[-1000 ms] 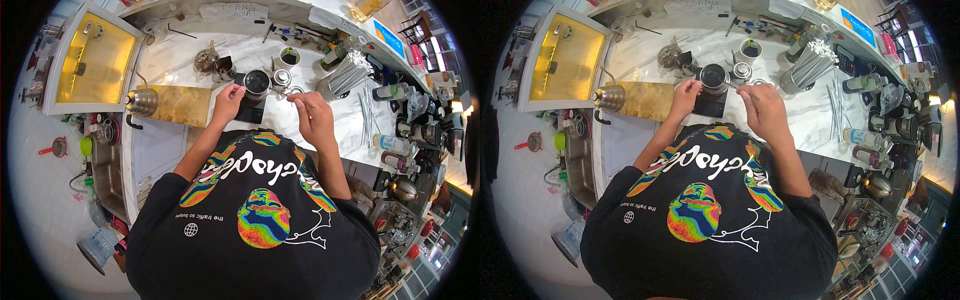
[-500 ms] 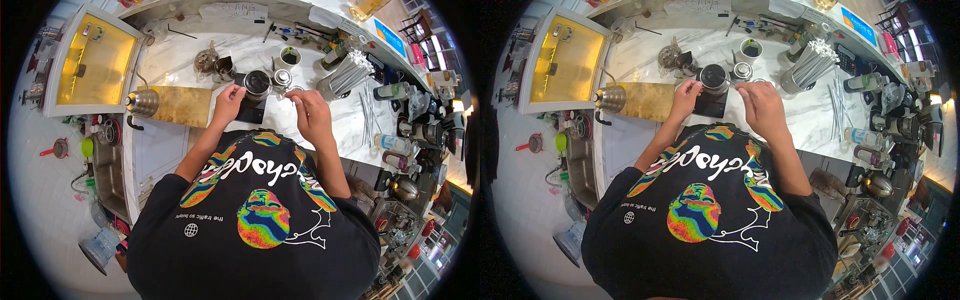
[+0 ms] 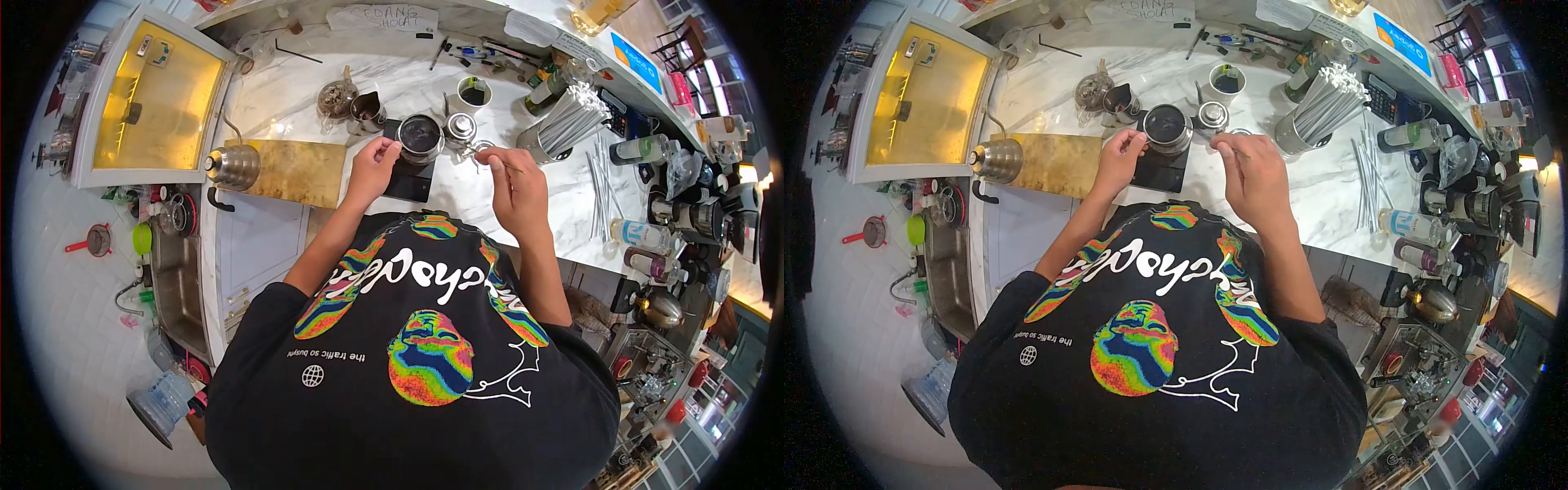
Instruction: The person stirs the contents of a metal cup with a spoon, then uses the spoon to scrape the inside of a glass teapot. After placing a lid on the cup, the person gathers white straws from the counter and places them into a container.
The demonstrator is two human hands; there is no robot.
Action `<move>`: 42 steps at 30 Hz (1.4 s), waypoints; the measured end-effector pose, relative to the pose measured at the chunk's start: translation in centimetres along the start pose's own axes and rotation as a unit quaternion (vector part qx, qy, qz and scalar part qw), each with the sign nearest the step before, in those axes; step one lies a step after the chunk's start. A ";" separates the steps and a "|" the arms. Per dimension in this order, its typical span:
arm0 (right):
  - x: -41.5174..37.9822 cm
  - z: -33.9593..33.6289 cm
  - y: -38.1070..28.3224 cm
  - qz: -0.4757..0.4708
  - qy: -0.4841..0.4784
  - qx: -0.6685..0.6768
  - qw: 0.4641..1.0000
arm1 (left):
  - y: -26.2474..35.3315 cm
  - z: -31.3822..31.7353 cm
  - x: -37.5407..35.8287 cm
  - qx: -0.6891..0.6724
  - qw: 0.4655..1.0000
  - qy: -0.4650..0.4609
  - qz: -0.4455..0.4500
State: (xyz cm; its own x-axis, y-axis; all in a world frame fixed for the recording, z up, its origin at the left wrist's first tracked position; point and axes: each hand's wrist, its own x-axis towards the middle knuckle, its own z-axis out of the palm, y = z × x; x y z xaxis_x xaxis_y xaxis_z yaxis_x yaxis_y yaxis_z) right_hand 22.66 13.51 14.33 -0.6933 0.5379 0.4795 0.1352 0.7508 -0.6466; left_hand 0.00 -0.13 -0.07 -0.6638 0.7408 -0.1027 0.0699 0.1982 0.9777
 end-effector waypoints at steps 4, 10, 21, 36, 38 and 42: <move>-0.3 0.1 -0.7 -0.006 -0.011 0.007 1.000 | -0.1 -0.2 0.1 0.010 1.000 -0.011 -0.011; 0.0 0.5 -0.4 0.003 -0.007 0.005 1.000 | 0.1 -0.3 0.1 0.029 0.999 -0.027 -0.013; -0.5 1.0 -0.2 0.012 -0.001 0.007 1.000 | -0.7 -0.2 0.6 -0.010 1.000 0.003 -0.009; -1.5 0.3 -1.1 0.022 -0.005 -0.027 0.999 | -0.6 -0.1 0.6 0.008 1.000 0.008 0.009; -1.9 0.3 -1.6 0.019 -0.002 -0.008 1.000 | -0.6 -0.1 0.6 0.007 1.000 0.009 0.009; -1.4 1.3 -2.2 0.008 -0.014 -0.022 1.000 | -0.6 -0.2 0.6 0.005 1.000 -0.001 0.003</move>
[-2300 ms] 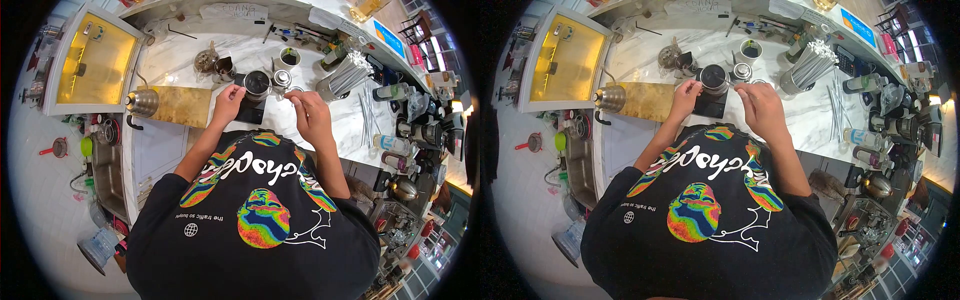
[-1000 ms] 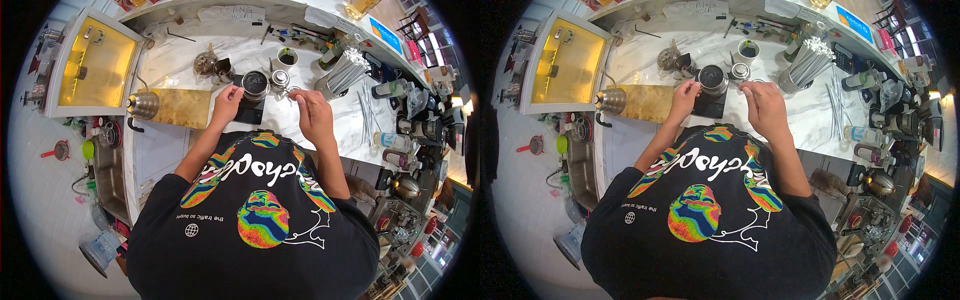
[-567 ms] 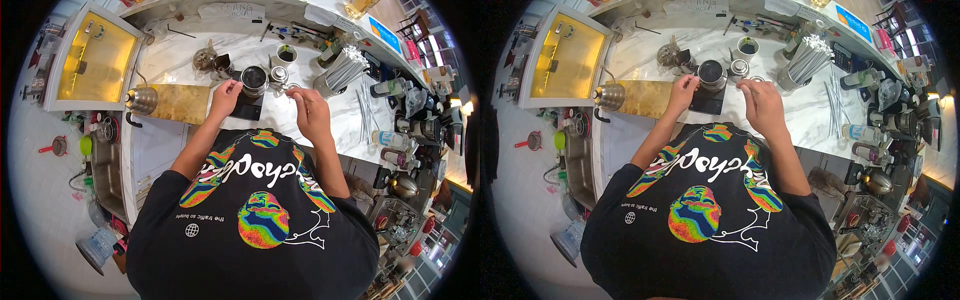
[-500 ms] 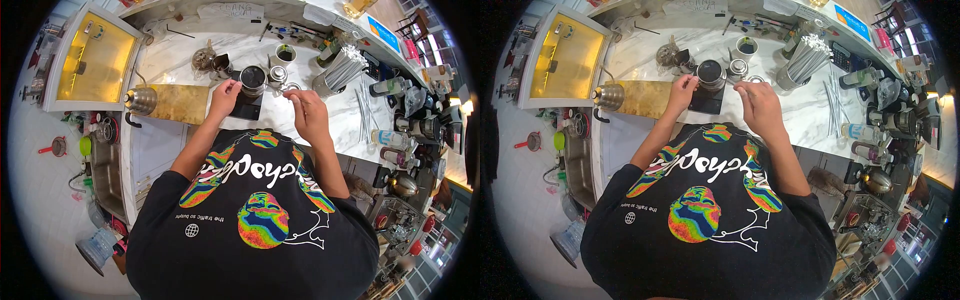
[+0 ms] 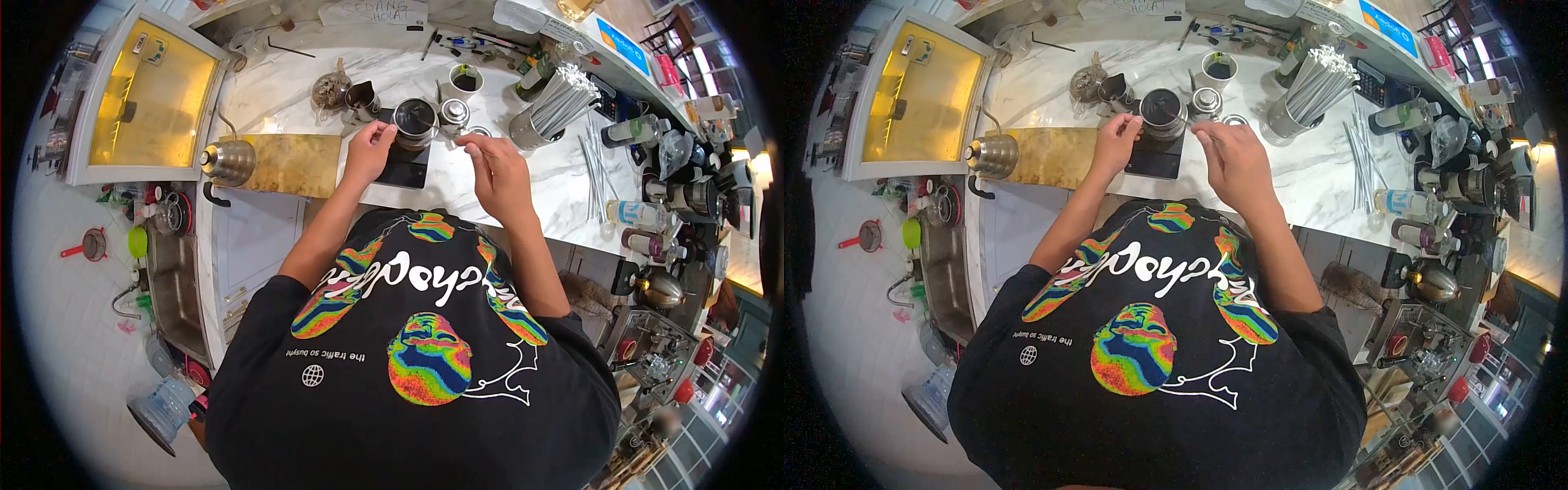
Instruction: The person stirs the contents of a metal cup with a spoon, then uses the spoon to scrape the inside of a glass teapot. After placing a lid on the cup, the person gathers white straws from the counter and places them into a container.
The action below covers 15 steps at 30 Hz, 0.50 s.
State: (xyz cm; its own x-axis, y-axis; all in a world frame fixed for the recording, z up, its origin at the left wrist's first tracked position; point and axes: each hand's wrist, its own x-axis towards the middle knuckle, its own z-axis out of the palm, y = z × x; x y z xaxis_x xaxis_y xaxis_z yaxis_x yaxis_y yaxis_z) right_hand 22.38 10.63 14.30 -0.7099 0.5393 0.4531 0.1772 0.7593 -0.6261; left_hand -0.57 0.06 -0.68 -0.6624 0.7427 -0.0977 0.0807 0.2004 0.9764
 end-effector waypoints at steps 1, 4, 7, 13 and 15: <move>0.0 0.1 -0.1 0.002 0.001 -0.001 1.000 | 0.1 0.0 0.0 0.007 1.000 -0.002 0.000; -0.3 0.0 -0.1 0.028 0.043 -0.005 0.999 | 0.4 -0.1 0.3 -0.009 1.000 -0.016 -0.004; -0.6 -0.1 -0.9 0.017 0.034 -0.015 0.999 | 0.1 -0.4 0.5 -0.059 0.996 -0.055 -0.030; -0.4 1.5 -2.4 0.060 0.040 -0.022 0.997 | 0.2 -0.9 1.2 -0.070 0.993 -0.093 -0.033; -0.5 1.5 -2.4 0.065 0.068 -0.038 0.995 | 0.1 -1.2 1.3 -0.068 0.992 -0.105 -0.034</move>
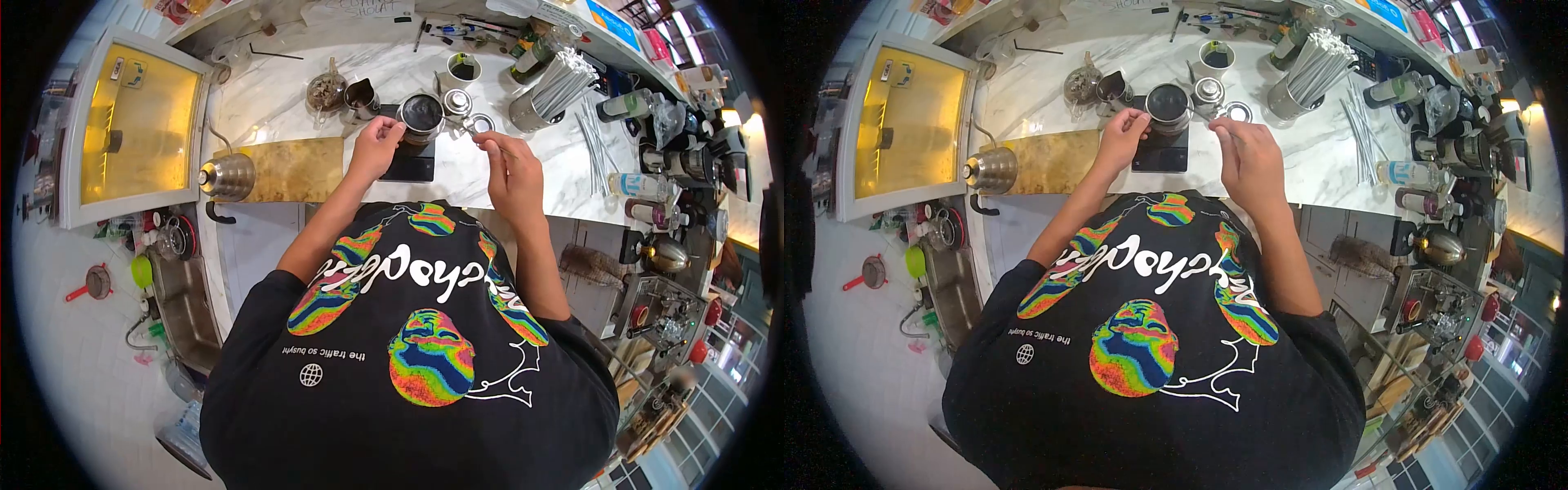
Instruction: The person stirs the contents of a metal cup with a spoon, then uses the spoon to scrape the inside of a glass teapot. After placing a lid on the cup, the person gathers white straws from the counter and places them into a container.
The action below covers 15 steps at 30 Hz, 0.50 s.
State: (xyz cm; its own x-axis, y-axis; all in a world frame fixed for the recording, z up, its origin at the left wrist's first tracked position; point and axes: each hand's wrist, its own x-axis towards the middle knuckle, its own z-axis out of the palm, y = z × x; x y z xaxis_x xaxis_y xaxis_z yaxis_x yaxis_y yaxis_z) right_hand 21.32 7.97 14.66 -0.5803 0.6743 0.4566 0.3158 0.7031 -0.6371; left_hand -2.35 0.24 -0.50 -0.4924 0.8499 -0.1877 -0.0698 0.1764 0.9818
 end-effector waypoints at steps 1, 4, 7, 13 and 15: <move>-0.2 -0.2 -0.1 0.014 -0.006 -0.024 1.000 | 0.0 0.0 0.1 0.001 1.000 -0.008 0.001; -0.5 0.0 -1.4 0.009 -0.003 -0.001 1.000 | 0.3 -0.5 0.5 0.021 0.999 -0.033 -0.002; -0.5 0.7 -1.9 0.025 -0.004 -0.005 1.000 | 0.7 -0.5 0.6 0.004 0.998 -0.052 -0.036; -1.5 0.7 -2.5 0.084 0.028 -0.015 0.996 | 0.6 -1.2 1.0 0.004 0.995 -0.086 -0.044; -1.5 1.3 -3.1 0.076 0.032 -0.009 0.997 | 0.6 -1.4 1.3 0.006 0.994 -0.098 -0.038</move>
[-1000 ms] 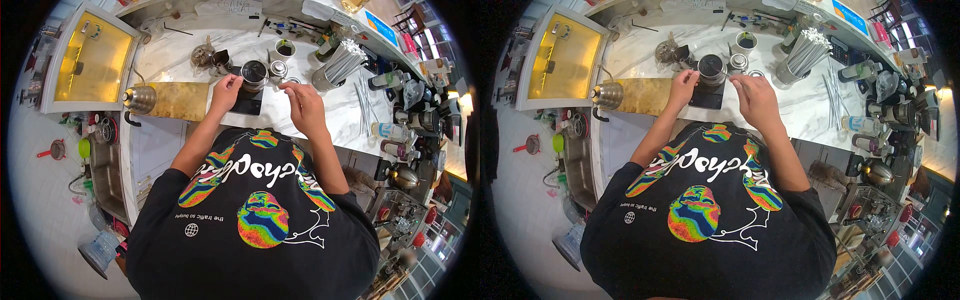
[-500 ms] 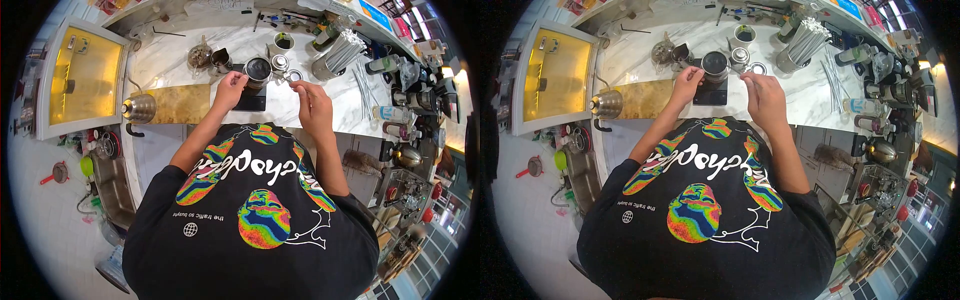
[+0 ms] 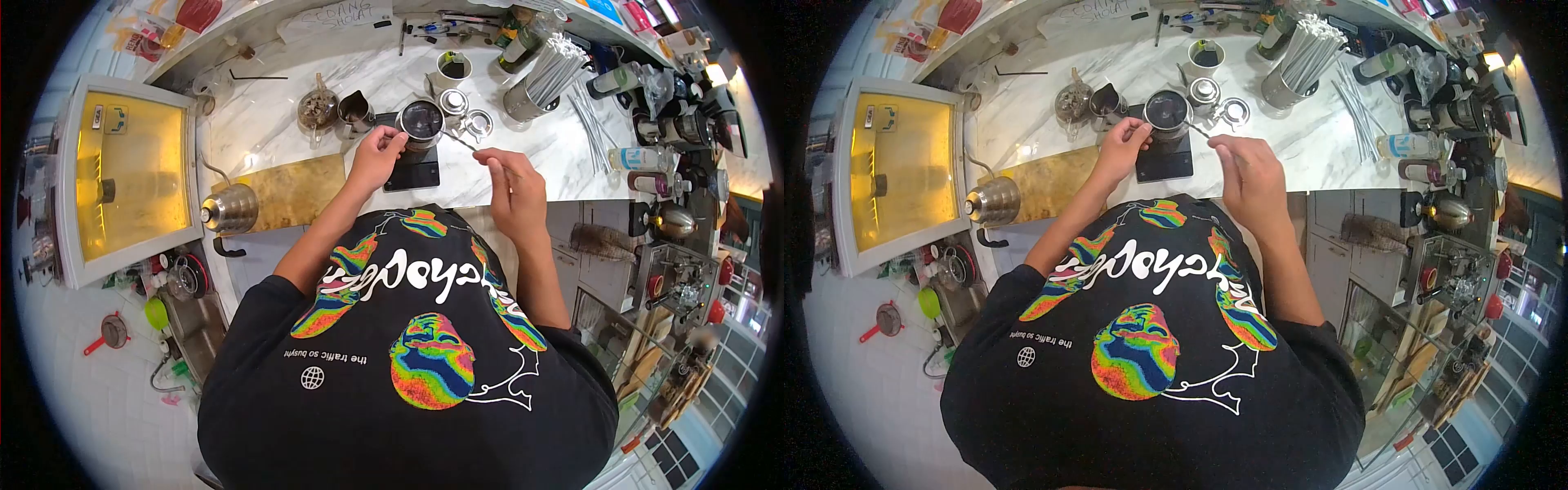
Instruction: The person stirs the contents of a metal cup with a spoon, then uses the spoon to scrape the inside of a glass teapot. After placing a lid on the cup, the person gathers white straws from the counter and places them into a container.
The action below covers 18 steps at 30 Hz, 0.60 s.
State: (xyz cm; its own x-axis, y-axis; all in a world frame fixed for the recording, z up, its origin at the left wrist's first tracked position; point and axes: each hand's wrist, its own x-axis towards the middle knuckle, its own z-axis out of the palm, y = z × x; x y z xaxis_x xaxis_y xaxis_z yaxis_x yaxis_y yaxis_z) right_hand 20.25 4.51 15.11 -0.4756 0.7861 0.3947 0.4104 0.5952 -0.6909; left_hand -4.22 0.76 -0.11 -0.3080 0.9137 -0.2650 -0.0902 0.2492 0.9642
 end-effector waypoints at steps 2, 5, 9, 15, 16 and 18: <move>0.0 0.7 -0.5 0.001 0.000 0.003 1.000 | -0.2 0.0 0.1 0.001 1.000 -0.014 0.002; 0.1 0.8 -0.5 0.040 0.026 -0.011 0.999 | 0.1 -0.2 0.2 0.005 1.000 -0.016 0.004; -0.5 0.2 -0.6 0.035 0.027 -0.029 0.999 | 0.5 -0.6 0.4 0.032 0.998 -0.046 -0.013; -0.2 1.5 -1.1 0.011 0.027 -0.027 0.999 | 1.1 -0.9 0.4 0.056 0.996 -0.061 -0.027; -0.2 1.5 -1.1 0.024 0.031 -0.036 0.999 | 1.0 -1.0 0.3 0.056 0.996 -0.062 -0.022; -0.6 1.1 -1.0 0.031 0.036 -0.040 0.998 | 0.7 -0.9 0.1 0.042 0.997 -0.056 -0.022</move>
State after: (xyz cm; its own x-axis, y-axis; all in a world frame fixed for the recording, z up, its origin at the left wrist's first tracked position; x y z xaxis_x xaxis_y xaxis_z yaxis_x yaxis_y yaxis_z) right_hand 19.28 3.29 14.89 -0.3920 0.8298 0.3972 0.4995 0.5546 -0.6656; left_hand -5.17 0.74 0.53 -0.1976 0.9302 -0.3093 -0.0195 0.3118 0.9500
